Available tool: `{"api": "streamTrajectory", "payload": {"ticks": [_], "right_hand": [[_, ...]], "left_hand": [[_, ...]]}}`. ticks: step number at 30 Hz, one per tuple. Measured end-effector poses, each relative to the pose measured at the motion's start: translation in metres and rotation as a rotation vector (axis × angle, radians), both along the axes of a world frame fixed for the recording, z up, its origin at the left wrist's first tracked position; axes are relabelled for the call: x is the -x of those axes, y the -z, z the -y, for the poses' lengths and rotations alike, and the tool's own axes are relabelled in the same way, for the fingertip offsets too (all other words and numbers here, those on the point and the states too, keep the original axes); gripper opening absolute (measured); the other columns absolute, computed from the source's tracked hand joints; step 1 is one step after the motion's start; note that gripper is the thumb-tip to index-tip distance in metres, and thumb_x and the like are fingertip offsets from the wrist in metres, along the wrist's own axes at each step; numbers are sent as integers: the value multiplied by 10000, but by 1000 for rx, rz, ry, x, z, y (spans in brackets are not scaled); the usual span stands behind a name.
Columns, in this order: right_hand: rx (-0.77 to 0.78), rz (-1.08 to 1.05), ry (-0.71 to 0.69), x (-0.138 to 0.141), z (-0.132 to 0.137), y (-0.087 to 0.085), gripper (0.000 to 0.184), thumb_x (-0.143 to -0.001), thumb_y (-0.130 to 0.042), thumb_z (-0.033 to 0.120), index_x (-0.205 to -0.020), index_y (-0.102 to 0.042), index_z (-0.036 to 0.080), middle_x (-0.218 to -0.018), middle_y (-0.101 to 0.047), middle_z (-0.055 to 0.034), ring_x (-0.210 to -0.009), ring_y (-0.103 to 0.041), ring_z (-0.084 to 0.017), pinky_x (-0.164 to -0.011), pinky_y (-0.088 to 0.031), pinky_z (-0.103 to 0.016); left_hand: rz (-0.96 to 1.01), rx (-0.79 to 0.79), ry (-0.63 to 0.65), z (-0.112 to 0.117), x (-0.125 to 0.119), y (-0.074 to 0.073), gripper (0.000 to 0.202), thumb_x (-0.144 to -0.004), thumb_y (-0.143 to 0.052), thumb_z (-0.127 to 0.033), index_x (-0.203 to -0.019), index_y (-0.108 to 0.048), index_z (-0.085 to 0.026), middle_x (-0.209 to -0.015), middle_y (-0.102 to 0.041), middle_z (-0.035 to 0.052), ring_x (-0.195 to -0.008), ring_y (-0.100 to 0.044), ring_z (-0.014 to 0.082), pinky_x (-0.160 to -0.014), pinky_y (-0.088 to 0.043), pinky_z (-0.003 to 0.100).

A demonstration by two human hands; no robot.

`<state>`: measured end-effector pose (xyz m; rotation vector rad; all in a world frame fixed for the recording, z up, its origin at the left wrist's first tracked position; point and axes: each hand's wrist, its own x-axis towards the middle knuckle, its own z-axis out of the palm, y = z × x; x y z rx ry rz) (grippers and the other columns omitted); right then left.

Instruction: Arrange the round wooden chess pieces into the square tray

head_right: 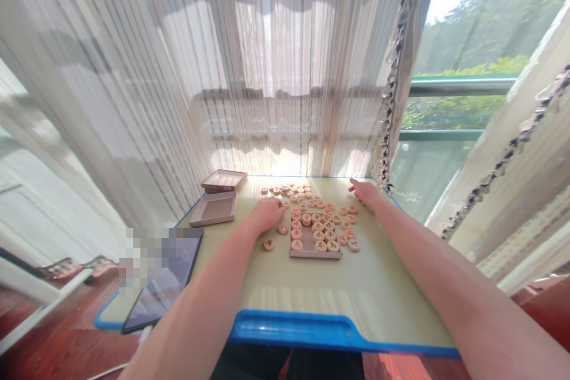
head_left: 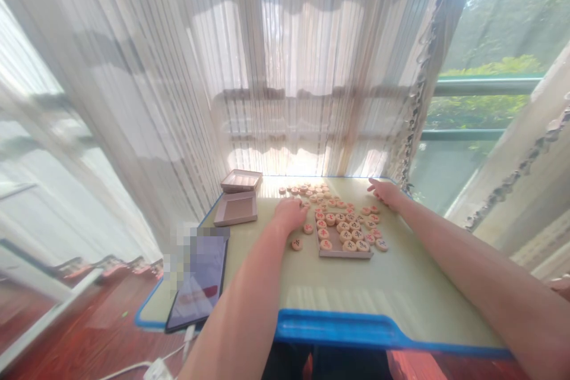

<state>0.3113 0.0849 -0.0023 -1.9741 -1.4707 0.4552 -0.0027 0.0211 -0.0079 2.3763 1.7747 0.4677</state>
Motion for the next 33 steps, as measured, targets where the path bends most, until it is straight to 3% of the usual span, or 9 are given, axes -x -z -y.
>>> {"api": "streamTrajectory", "payload": {"ticks": [4,9,13,21,26,29,33], "right_hand": [[52,-195,38,-1,-10,-2,465,-850,-409,517,-724,-631,128,-492,-427,22,-382,-358,-77,-403,-322,-235],[-22,-300,23,-7,-4,3,398,-842,-452,508,-777,-609,148,-471,-392,50,-390,-357,-70,-407,-342,-210],[-121,-255,12,-9,4,8,368,-871,-388,465,-835,-591,160,-500,-439,33,-430,-408,-92,-447,-387,-224],[-163,-48,-140,-5,0,8,275,-755,-557,399,-606,-631,180,-531,-550,-3,-573,-504,-132,-583,-389,-248],[-162,-116,-102,-10,4,10,322,-824,-442,412,-754,-622,155,-561,-553,-8,-458,-445,-102,-483,-376,-244],[-177,-146,-66,-6,14,4,313,-847,-383,345,-822,-604,126,-598,-565,-29,-466,-447,-100,-476,-392,-241],[-258,-107,-80,14,40,-26,216,-771,-515,329,-761,-621,142,-715,-618,-50,-631,-527,-132,-613,-426,-258]], "left_hand": [[-22,-5,-1,3,-1,1,403,-863,-373,-386,-1081,-612,-146,-1196,-584,134,-1145,-502,243,-994,-362,331],[-49,-19,14,6,-2,2,419,-869,-361,-389,-1115,-596,-144,-1222,-572,132,-1165,-482,247,-1008,-346,333],[-75,-42,19,7,-3,1,397,-870,-358,-389,-1072,-607,-154,-1166,-604,127,-1109,-520,247,-975,-377,341],[-75,-89,35,7,0,1,378,-876,-362,-393,-1040,-617,-167,-1123,-624,113,-1084,-545,244,-944,-404,336],[-85,-86,19,5,0,1,409,-892,-338,-435,-1012,-624,-170,-1102,-634,115,-1053,-566,244,-918,-418,342],[-82,-78,13,4,-1,1,431,-897,-327,-448,-1013,-629,-163,-1115,-631,120,-1067,-562,243,-923,-418,349],[-76,-154,-12,6,0,1,431,-900,-334,-424,-1057,-634,-157,-1185,-600,138,-1210,-462,256,-1038,-322,401]]}}
